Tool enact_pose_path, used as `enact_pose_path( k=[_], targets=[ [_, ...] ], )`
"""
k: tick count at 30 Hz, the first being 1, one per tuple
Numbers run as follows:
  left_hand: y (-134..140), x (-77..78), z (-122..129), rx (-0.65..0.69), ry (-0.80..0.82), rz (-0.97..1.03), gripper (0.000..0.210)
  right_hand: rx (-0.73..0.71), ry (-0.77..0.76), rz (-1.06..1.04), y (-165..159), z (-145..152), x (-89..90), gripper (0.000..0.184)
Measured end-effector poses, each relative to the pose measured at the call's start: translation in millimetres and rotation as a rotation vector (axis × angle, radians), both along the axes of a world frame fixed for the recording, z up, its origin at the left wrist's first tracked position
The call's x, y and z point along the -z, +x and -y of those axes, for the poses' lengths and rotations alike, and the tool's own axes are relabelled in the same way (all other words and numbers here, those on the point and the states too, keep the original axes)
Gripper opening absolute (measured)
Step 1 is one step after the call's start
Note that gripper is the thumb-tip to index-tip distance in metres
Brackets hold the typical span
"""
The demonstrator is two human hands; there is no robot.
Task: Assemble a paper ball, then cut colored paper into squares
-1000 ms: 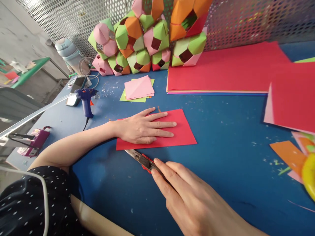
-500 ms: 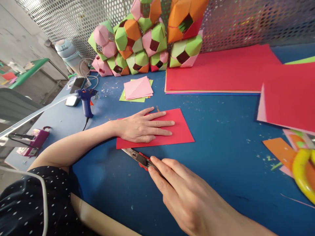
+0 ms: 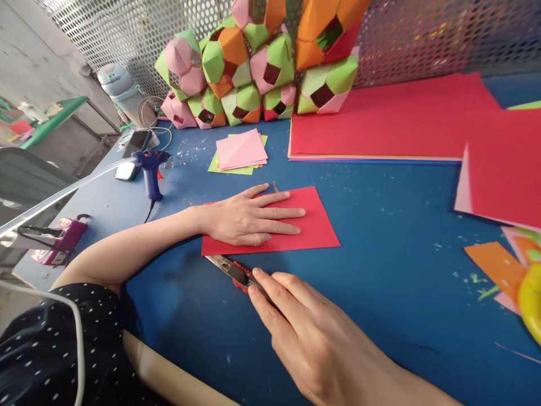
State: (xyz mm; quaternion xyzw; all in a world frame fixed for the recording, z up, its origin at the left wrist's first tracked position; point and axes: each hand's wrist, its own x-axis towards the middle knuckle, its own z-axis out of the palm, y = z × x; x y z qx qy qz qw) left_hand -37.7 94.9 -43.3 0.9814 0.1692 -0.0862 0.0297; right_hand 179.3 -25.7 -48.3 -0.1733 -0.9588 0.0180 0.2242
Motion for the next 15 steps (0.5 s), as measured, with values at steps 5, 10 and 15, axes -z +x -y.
enact_pose_path(
  k=[5, 10, 15],
  targets=[
    [-0.6, 1.6, -0.6, 0.011, 0.001, 0.027, 0.053, -0.01, 0.018, -0.001, -0.8, -1.7, 3.0, 0.043],
    [-1.5, 3.2, -0.3, -0.008, -0.012, 0.083, 0.051, -0.032, 0.034, 0.015, -0.9, -3.2, 5.6, 0.045],
    [-0.6, 1.6, 0.1, -0.01, -0.007, 0.024, 0.053, -0.056, -0.025, -0.026, -0.2, -3.1, 1.9, 0.043]
  ],
)
